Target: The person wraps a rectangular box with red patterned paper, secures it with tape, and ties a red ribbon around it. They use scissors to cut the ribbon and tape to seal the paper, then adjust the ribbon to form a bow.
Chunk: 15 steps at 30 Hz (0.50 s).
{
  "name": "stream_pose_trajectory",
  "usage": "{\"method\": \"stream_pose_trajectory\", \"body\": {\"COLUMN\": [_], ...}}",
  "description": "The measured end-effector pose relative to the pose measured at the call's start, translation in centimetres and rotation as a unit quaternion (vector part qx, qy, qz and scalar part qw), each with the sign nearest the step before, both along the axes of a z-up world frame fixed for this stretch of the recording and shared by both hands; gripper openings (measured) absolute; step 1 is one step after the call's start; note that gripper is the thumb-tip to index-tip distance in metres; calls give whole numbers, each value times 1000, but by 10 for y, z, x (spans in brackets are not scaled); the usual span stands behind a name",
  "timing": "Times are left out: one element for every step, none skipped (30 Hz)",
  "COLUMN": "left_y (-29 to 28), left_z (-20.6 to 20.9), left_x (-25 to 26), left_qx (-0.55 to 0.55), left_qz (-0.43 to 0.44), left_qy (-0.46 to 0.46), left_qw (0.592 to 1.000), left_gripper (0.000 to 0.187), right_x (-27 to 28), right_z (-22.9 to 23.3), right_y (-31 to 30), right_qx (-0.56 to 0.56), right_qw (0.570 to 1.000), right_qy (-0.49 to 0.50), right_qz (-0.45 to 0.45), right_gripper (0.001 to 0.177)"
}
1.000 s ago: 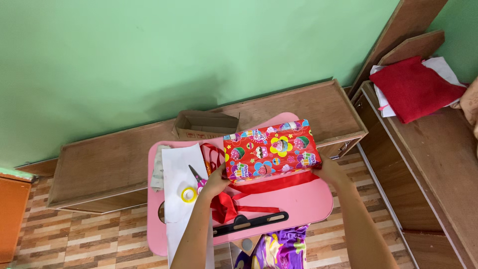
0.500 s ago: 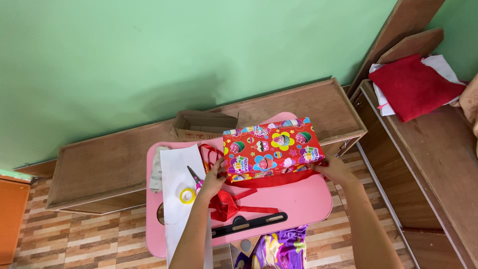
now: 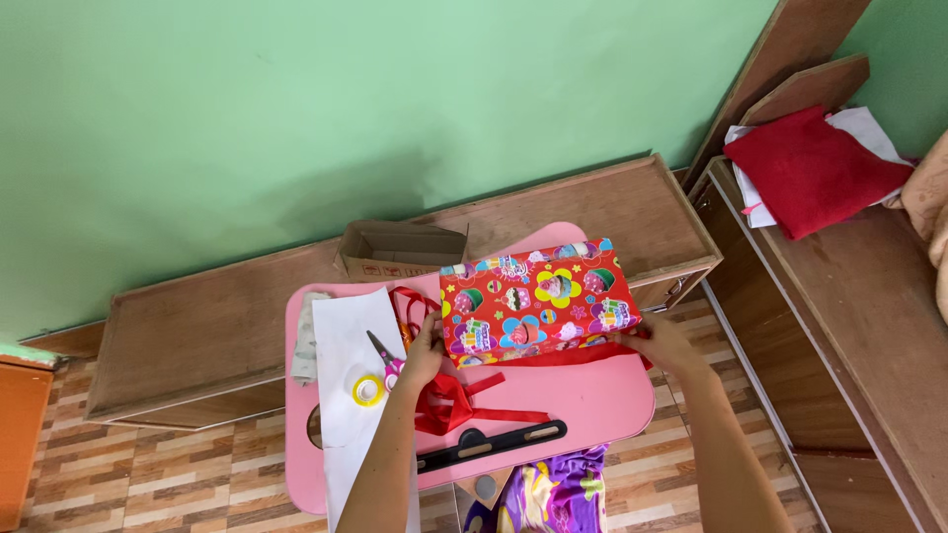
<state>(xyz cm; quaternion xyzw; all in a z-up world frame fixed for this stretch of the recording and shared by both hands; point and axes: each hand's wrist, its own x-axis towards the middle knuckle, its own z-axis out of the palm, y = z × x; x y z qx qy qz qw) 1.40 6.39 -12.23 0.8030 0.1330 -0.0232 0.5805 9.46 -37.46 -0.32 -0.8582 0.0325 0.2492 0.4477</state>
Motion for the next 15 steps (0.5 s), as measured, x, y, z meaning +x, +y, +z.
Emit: {"method": "stream_pose_trajectory", "body": {"left_y": [0,1,2,2,3,4,5,5,4,4,3,4,5,5,4], "left_z": [2,3,5,7,8,11,13,16,19,24,29,34,41,48,55], "left_x": [-1,-3,-3,-3,-3,-2,-1,1,1,2,3,5,8,10,11], "left_qx": [33,67,73,79,85,93,101,109,104,99,94,142,190,237,266], "left_qz": [-6,-11,-21,-31,-41,-43,-44,-46,-49,-52,-56,-54,-51,-48,-34], "left_qy": [5,12,7,2,-2,-16,-30,-45,-59,-73,-87,-88,-89,-90,-81], "left_qw": [999,998,997,996,996,995,993,992,992,991,990,984,976,966,960], "left_gripper": [59,60,59,58,58,55,52,49,48,46,45,42,39,36,33], "right_x": [-2,-4,-6,-7,-8,-8,-8,-8,-8,-8,-7,-8,-8,-8,-8], "right_z": [-2,-4,-7,-10,-13,-15,-18,-20,-21,-22,-23,-24,-25,-26,-27], "right_y": [0,0,-1,-1,-2,-2,-2,-2,-3,-4,-5,-5,-6,-7,-8], "right_qx": [10,10,10,10,8,7,5,-11,-26,-42,-40,-38,-37,-43,-48], "right_qw": [1000,1000,1000,1000,1000,999,999,999,999,998,998,998,998,997,997], "right_qy": [-9,-12,-15,-17,-24,-30,-36,-37,-38,-40,-47,-54,-60,-61,-62], "right_qz": [3,-1,-5,-10,-12,-15,-17,-15,-12,-11,-8,-5,-3,2,6], "right_gripper": [51,51,50,50,48,46,45,46,47,48,49,49,49,49,49]}}
